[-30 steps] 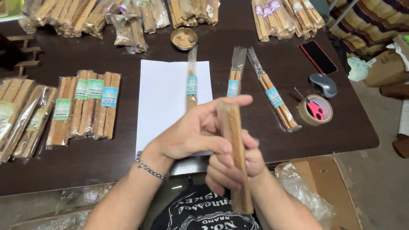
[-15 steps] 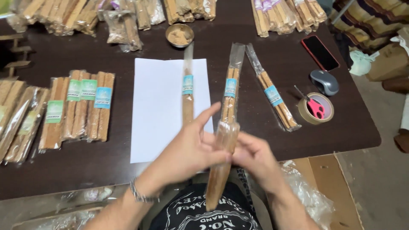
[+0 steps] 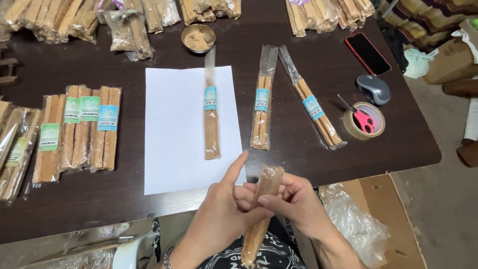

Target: The person places bundles of wooden sticks into plastic sleeves, gathers loose sticks from a workspace, and places them together into a final plastic package.

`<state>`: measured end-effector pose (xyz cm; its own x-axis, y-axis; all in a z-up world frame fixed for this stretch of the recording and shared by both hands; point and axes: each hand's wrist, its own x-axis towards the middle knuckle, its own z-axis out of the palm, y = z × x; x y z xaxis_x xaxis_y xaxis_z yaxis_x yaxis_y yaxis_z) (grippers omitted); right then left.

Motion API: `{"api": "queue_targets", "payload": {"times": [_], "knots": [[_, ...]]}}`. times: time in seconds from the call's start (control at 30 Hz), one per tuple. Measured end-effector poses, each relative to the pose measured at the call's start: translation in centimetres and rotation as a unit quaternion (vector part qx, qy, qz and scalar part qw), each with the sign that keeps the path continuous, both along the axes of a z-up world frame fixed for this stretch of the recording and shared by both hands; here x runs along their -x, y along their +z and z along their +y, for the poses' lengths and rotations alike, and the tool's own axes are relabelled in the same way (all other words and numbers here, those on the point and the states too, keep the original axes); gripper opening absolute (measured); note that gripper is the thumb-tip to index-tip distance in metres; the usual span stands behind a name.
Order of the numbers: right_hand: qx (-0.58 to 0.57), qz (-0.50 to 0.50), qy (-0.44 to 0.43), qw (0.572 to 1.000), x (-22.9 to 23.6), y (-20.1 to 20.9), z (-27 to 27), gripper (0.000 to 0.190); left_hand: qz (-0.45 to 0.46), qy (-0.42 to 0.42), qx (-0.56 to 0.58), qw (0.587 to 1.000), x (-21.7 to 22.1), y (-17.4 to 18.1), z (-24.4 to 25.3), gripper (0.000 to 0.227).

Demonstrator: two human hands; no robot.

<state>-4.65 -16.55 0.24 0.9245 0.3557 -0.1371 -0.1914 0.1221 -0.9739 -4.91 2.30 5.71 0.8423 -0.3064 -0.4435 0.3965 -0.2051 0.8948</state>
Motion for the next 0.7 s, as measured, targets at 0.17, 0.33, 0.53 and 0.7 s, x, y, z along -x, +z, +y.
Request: {"api": "queue_targets", "payload": {"times": [0.17, 0.33, 0.53, 0.7], "knots": [[-0.016, -0.048, -0.066, 0.997, 0.6, -1.1, -2.5, 0.017, -0.095, -0.043, -0.062, 0.993, -1.8, 0.2, 0.4, 0.106], [-0.166, -0.042, -0.198, 0.965, 3.0, -2.8, -6.5, 0.038, -0.442, -0.098, -0.116, 0.884, -9.9, -1.7, -2.6, 0.042], [-0.116, -0.037, -0.289, 0.95, 6.0, -4.5, -9.2, 0.031, -0.747, -0.222, -0.278, 0.561, -19.9, -8.0, -12.5, 0.006], [-0.112, -0.035, -0.299, 0.947, 6.5, -4.2, -10.6, 0.016, -0.797, -0.261, -0.287, 0.463, -21.7, -8.4, -13.4, 0.024]]}}
